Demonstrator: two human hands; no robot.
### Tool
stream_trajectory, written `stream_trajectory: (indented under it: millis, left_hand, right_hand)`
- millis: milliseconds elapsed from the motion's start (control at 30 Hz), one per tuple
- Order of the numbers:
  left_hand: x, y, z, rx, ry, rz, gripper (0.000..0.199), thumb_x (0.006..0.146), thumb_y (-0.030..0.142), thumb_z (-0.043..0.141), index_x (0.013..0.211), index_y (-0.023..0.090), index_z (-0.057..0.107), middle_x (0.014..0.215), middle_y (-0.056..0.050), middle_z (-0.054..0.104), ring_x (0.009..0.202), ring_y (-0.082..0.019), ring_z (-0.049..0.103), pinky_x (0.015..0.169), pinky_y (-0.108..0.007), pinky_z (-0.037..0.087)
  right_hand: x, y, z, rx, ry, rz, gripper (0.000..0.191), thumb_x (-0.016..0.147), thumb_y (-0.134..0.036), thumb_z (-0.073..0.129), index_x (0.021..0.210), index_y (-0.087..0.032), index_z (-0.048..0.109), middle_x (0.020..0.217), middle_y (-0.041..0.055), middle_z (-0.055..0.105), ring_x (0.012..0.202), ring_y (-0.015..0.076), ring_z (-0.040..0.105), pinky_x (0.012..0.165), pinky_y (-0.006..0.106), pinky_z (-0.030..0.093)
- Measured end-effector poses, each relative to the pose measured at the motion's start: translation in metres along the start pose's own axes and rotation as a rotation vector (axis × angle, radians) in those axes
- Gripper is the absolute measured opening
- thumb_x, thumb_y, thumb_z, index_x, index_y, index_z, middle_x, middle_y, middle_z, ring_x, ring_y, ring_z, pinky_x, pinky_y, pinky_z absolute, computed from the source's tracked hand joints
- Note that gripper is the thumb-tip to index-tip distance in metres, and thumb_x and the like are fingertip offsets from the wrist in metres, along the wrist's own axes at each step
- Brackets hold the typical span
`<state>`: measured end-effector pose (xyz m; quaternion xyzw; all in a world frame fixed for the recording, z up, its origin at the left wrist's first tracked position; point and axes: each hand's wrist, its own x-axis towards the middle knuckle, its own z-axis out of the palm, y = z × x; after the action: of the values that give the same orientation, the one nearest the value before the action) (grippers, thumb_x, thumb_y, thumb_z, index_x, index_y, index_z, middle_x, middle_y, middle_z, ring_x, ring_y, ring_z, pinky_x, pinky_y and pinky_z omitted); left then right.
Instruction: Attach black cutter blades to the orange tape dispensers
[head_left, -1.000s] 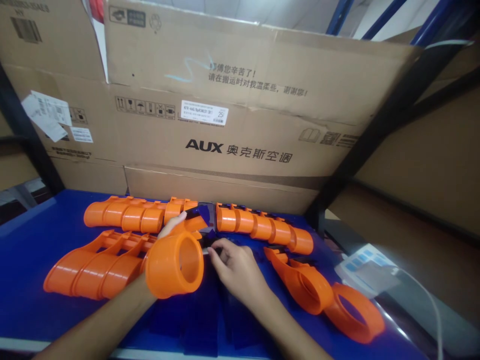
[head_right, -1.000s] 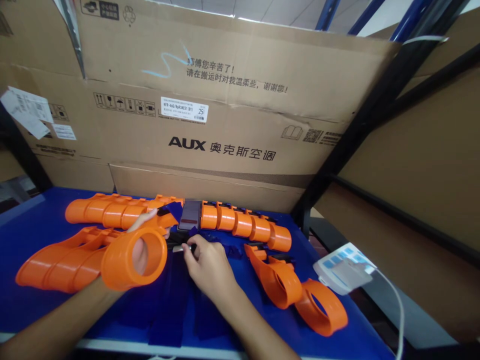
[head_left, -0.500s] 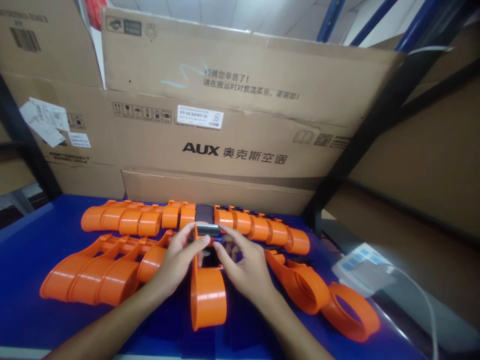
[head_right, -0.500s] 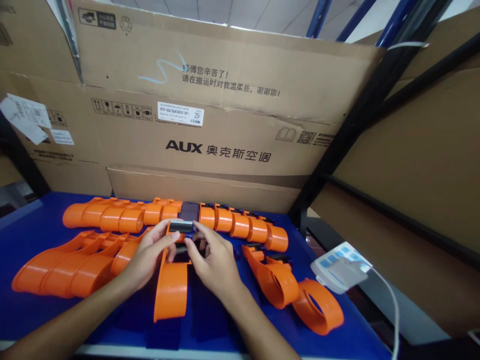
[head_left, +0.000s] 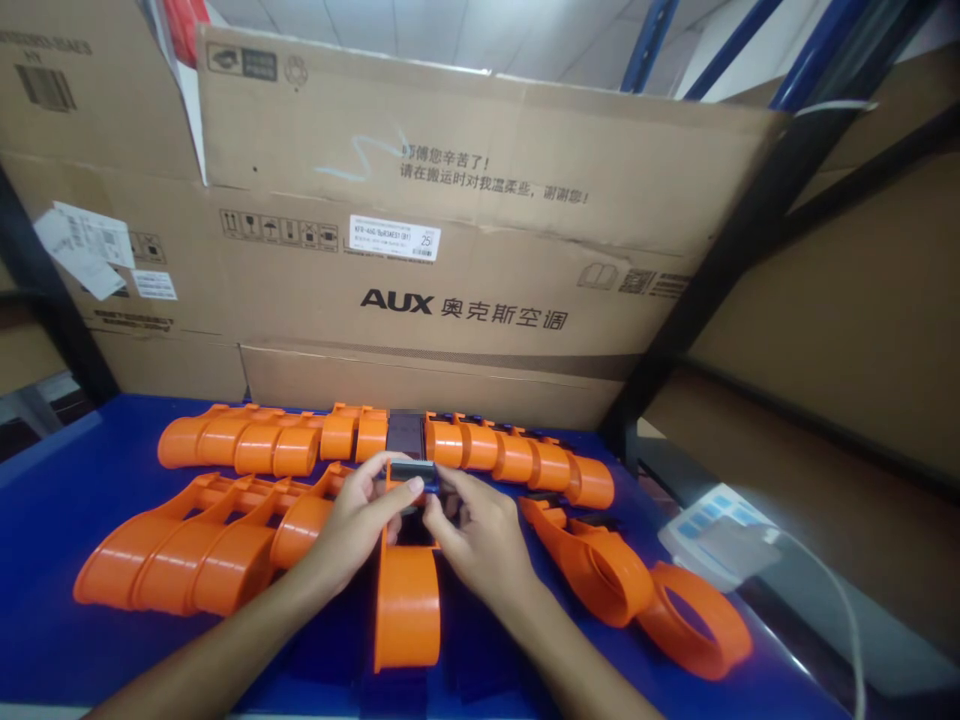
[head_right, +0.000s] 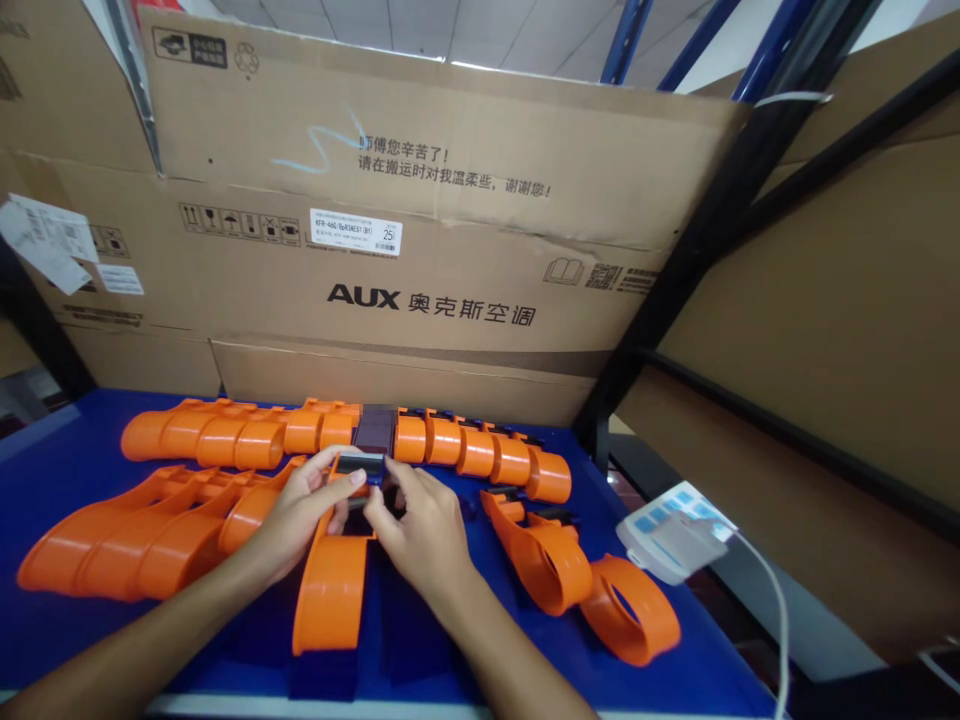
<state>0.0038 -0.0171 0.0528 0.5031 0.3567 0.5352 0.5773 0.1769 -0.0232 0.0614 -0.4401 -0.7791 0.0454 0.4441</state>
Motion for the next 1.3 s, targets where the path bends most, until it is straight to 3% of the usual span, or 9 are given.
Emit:
stream_trajectory:
  millis: [200, 533, 800, 967, 1300]
  left_hand:
    - [-0.002, 0.001, 0.002, -0.036, 0.014, -0.017, 0.045, 0.076, 0.044, 0.08, 0.109, 0.021, 0.062, 0.066, 0.005, 0.061, 0.039, -0.006, 0.044, 0.039, -0.019, 0.033]
    - [-0.004, 0.005, 0.002, -0.015, -0.018, 0.019, 0.044, 0.078, 0.042, 0.079, 0.112, 0.021, 0.06, 0.061, 0.006, 0.061, 0.038, -0.007, 0.045, 0.039, -0.019, 0.034]
    - [0.001, 0.007, -0.001, -0.141, 0.07, -0.027, 0.042, 0.072, 0.046, 0.082, 0.099, 0.018, 0.065, 0.053, 0.008, 0.054, 0.035, -0.004, 0.039, 0.038, -0.019, 0.028]
    - [0.0, 0.008, 0.001, -0.201, 0.089, -0.05, 0.041, 0.072, 0.045, 0.083, 0.098, 0.018, 0.065, 0.052, 0.009, 0.052, 0.036, -0.004, 0.04, 0.038, -0.018, 0.028]
    - [-0.002, 0.002, 0.005, -0.211, 0.072, -0.058, 0.037, 0.075, 0.044, 0.082, 0.092, 0.019, 0.06, 0.066, 0.005, 0.062, 0.039, -0.004, 0.044, 0.038, -0.017, 0.033]
  right_hand:
    - [-0.001, 0.0, -0.001, 0.027, -0.041, -0.008, 0.024, 0.09, -0.021, 0.055, 0.109, -0.017, 0.069, 0.076, 0.0042, 0.071, 0.064, 0.0166, 0.065, 0.059, 0.024, 0.05]
    - [-0.002, 0.002, 0.0, 0.124, -0.009, -0.021, 0.027, 0.09, -0.019, 0.055, 0.114, -0.017, 0.069, 0.077, 0.004, 0.072, 0.062, 0.0164, 0.066, 0.06, 0.025, 0.053]
    - [0.004, 0.004, -0.004, 0.234, -0.092, -0.046, 0.04, 0.095, -0.028, 0.058, 0.133, -0.017, 0.063, 0.081, 0.0043, 0.072, 0.062, 0.0145, 0.065, 0.06, 0.025, 0.056]
    - [0.001, 0.01, 0.001, 0.125, -0.053, -0.149, 0.051, 0.095, -0.02, 0.052, 0.146, -0.017, 0.052, 0.078, 0.0041, 0.069, 0.064, 0.0158, 0.064, 0.062, 0.027, 0.057]
    - [-0.005, 0.011, 0.009, -0.095, 0.026, -0.265, 0.051, 0.093, -0.012, 0.049, 0.144, -0.012, 0.051, 0.083, 0.0091, 0.07, 0.071, 0.0205, 0.067, 0.068, 0.034, 0.06]
